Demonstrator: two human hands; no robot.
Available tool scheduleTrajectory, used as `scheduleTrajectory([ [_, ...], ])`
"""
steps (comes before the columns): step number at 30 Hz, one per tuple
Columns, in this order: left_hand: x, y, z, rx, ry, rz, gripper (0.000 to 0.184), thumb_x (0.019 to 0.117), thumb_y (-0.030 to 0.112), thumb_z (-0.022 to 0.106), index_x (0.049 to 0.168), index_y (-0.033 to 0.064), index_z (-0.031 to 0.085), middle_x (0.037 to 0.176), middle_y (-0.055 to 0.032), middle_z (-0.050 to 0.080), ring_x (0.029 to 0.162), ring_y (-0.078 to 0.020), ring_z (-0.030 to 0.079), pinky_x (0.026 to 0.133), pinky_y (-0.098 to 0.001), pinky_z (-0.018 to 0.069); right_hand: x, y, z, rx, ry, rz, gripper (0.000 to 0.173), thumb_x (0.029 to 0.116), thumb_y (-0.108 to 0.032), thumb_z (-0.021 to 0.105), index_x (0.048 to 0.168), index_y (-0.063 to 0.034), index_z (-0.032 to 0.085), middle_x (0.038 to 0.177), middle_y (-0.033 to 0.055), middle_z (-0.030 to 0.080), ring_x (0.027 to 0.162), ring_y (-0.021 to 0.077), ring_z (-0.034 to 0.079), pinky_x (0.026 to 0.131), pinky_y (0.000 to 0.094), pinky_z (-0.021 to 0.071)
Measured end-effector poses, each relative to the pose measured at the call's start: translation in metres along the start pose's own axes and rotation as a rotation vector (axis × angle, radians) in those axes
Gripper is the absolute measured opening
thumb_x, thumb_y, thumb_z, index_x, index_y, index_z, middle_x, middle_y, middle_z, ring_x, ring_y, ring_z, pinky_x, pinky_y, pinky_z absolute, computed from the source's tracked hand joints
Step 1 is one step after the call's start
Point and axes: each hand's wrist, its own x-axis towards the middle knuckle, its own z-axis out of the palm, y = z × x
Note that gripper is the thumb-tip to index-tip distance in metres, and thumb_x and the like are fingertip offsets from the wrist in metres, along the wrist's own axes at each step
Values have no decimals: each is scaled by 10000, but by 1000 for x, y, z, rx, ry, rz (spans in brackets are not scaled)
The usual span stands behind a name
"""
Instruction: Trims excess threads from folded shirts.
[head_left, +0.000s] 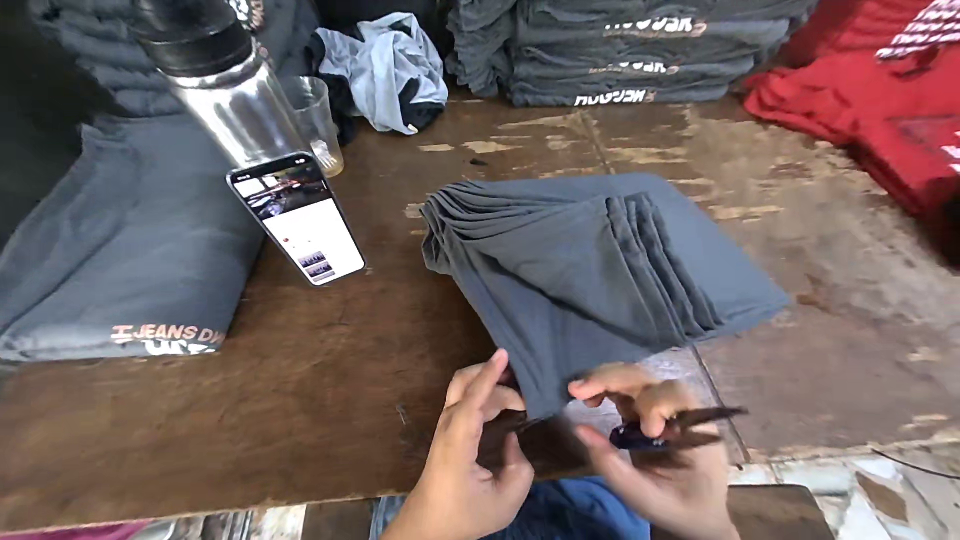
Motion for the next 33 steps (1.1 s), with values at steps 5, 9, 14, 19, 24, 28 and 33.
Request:
scheduleTrajectory([
  [5,2,9,2,42,23,15,843,837,16,629,1585,165,270,1131,52,702,1181,-96,601,1075,-258,447,-5,-3,19,-181,88,-155,341,885,-122,804,985,-170,482,1161,-51,687,1116,88,664,938,239,565],
  [9,2,16,4,237,42,45,717,864,4,612,1524,124,358,997,47,728,1072,-76,651,1090,-318,441,-1,1,23,-413,109,-333,283,921,-89,756,853,-139,485,991,-15,695,948,113,655,850,252,545],
  [14,6,15,5,296,61,112,406,904,28,646,1298,105,581,1006,14,723,1025,-81,656,1041,-287,465,-4,0,21,-450,118,-306,262,957,-92,693,886,-157,449,932,-16,660,828,82,618,745,218,500],
  [19,9,8,7,273,54,204,175,923,41,700,1078,115,729,955,1,697,996,-116,642,971,-278,502,-9,-9,21,-336,101,-212,229,972,-115,658,943,-172,438,952,-26,645,829,62,598,739,194,478],
  [24,14,1,1,279,13,284,67,965,105,700,1016,102,743,868,-36,632,863,-108,615,845,-213,519,-12,-26,20,-127,12,-134,257,943,-111,728,923,-160,476,915,-30,686,811,62,629,766,215,506],
  [28,15,-3,9,81,105,188,77,968,134,708,950,59,705,825,-36,602,779,-44,593,738,-141,516,-11,-38,12,152,-167,-78,226,946,-97,729,918,-126,506,873,16,695,808,110,648,802,255,509],
  [33,11,5,21,-459,218,-173,67,970,189,696,986,129,721,878,79,684,784,45,639,695,-123,546,-14,-25,2,-96,-190,20,324,968,-385,712,917,-154,489,917,-12,625,888,71,625,804,220,517],
])
